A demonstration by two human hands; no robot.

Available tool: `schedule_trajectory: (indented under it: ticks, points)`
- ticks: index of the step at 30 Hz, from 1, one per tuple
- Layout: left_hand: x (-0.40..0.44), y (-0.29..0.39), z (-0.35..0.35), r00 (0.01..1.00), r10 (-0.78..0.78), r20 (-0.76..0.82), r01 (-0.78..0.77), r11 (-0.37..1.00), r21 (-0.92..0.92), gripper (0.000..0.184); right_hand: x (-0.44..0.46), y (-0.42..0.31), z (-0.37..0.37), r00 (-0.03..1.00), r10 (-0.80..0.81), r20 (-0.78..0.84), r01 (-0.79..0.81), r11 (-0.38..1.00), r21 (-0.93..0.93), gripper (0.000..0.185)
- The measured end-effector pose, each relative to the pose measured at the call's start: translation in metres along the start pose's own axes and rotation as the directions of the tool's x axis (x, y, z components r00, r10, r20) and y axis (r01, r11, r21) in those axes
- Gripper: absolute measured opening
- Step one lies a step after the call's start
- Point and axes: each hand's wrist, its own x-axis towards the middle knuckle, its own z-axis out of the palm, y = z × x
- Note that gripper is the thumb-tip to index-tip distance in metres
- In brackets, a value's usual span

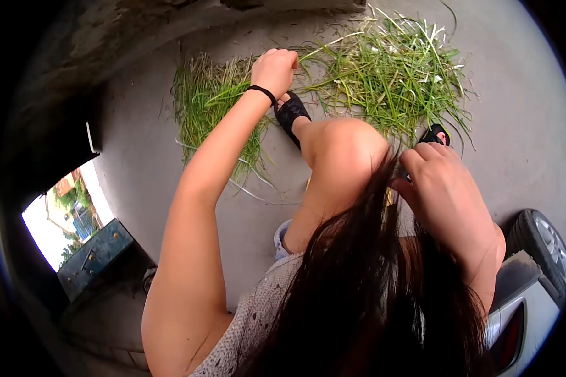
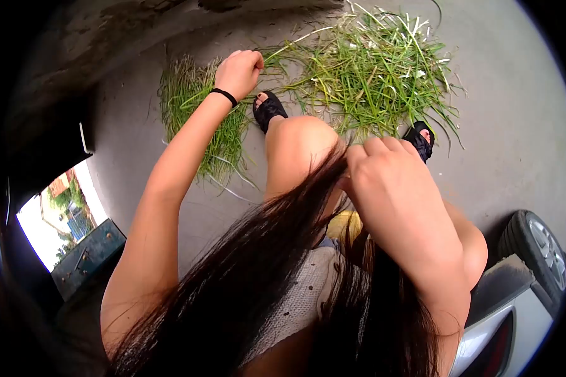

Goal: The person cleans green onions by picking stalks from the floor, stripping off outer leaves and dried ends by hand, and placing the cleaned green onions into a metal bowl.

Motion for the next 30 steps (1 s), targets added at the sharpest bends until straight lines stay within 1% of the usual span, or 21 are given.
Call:
schedule_trajectory:
  ticks: [1, 2, 4, 6, 7, 8, 9, 11, 12, 13, 14, 16, 18, 20, 22, 23, 24, 25, 28, 29, 30]
  points:
    - [-0.02, -0.012, -0.006, 0.998, -0.055, -0.004, 0.055, 0.998, 0.036, 0.003, 0.002, 0.0, 0.001, 1.0, 0.001, -0.009, -0.001, 0.999, 0.048, 0.018]
    - [-0.039, -0.02, -0.011, 0.995, -0.101, -0.014, 0.101, 0.993, 0.065, 0.004, 0.002, -0.004, -0.001, 1.0, 0.006, -0.016, -0.005, 0.999, 0.038, 0.018]
    - [-0.081, -0.026, 0.003, 0.983, -0.179, 0.04, 0.179, 0.984, -0.013, 0.005, 0.001, -0.003, 0.004, 0.999, 0.01, -0.053, -0.009, 1.0, 0.022, 0.018]
    - [-0.118, -0.019, 0.024, 0.94, -0.316, 0.129, 0.336, 0.923, -0.185, 0.003, 0.006, 0.0, 0.003, 0.998, 0.057, 0.004, -0.057, 0.993, 0.107, 0.019]
    - [-0.135, -0.014, 0.036, 0.918, -0.374, 0.135, 0.397, 0.875, -0.276, 0.003, 0.007, 0.004, 0.002, 0.995, 0.094, 0.031, -0.097, 0.985, 0.144, 0.019]
    - [-0.147, -0.005, 0.042, 0.896, -0.42, 0.147, 0.443, 0.818, -0.366, 0.003, 0.008, 0.012, 0.002, 0.995, 0.094, 0.015, -0.095, 0.988, 0.122, 0.019]
    - [-0.154, 0.007, 0.032, 0.855, -0.495, 0.155, 0.511, 0.755, -0.41, 0.005, 0.012, 0.022, 0.004, 0.995, 0.099, -0.003, -0.098, 0.99, 0.103, 0.019]
    - [-0.159, 0.014, 0.018, 0.841, -0.54, -0.013, 0.468, 0.742, -0.48, 0.005, 0.02, 0.03, -0.001, 0.992, 0.121, -0.023, -0.119, 0.989, 0.083, 0.02]
    - [-0.156, 0.017, 0.0, 0.823, -0.558, -0.109, 0.433, 0.74, -0.514, 0.005, 0.024, 0.032, -0.004, 0.99, 0.138, -0.03, -0.135, 0.988, 0.079, 0.021]
    - [-0.148, 0.017, -0.017, 0.815, -0.544, -0.198, 0.379, 0.761, -0.527, 0.008, 0.029, 0.031, -0.007, 0.987, 0.157, -0.038, -0.153, 0.985, 0.077, 0.021]
    - [-0.138, 0.021, -0.045, 0.827, -0.516, -0.224, 0.332, 0.769, -0.546, 0.008, 0.034, 0.029, -0.01, 0.986, 0.152, -0.069, -0.142, 0.982, 0.125, 0.021]
    - [-0.113, 0.035, -0.097, 0.84, -0.43, -0.331, 0.174, 0.791, -0.586, 0.009, 0.043, 0.021, -0.016, 0.976, 0.157, -0.151, -0.122, 0.968, 0.218, 0.022]
    - [-0.086, 0.054, -0.142, 0.879, -0.308, -0.363, 0.037, 0.805, -0.592, 0.008, 0.052, 0.016, -0.017, 0.949, 0.101, -0.298, 0.027, 0.917, 0.398, 0.027]
    - [-0.057, 0.075, -0.174, 0.91, -0.136, -0.391, -0.126, 0.809, -0.574, 0.007, 0.058, 0.008, -0.027, 0.927, 0.103, -0.361, 0.123, 0.825, 0.551, 0.045]
    - [-0.029, 0.098, -0.196, 0.904, 0.008, -0.428, -0.264, 0.798, -0.541, 0.008, 0.057, 0.004, -0.04, 0.88, 0.147, -0.451, 0.224, 0.709, 0.668, 0.062]
    - [-0.015, 0.108, -0.198, 0.895, 0.051, -0.444, -0.31, 0.785, -0.536, 0.008, 0.058, 0.008, -0.046, 0.858, 0.149, -0.492, 0.292, 0.645, 0.706, 0.066]
    - [-0.003, 0.119, -0.198, 0.907, 0.057, -0.417, -0.315, 0.749, -0.583, 0.008, 0.057, 0.011, -0.051, 0.837, 0.144, -0.528, 0.364, 0.575, 0.733, 0.07]
    - [0.007, 0.13, -0.198, 0.921, 0.062, -0.385, -0.31, 0.715, -0.627, 0.007, 0.054, 0.008, -0.058, 0.795, 0.175, -0.581, 0.412, 0.546, 0.73, 0.06]
    - [0.027, 0.151, -0.189, 0.948, 0.079, -0.309, -0.289, 0.618, -0.731, 0.01, 0.048, 0.019, -0.068, 0.799, 0.178, -0.574, 0.407, 0.543, 0.734, 0.04]
    - [0.033, 0.155, -0.182, 0.955, 0.068, -0.289, -0.274, 0.58, -0.767, 0.01, 0.048, 0.02, -0.068, 0.789, 0.258, -0.558, 0.355, 0.549, 0.757, 0.022]
    - [0.035, 0.158, -0.176, 0.963, 0.054, -0.265, -0.252, 0.539, -0.804, 0.011, 0.048, 0.023, -0.067, 0.77, 0.285, -0.571, 0.346, 0.565, 0.749, 0.021]
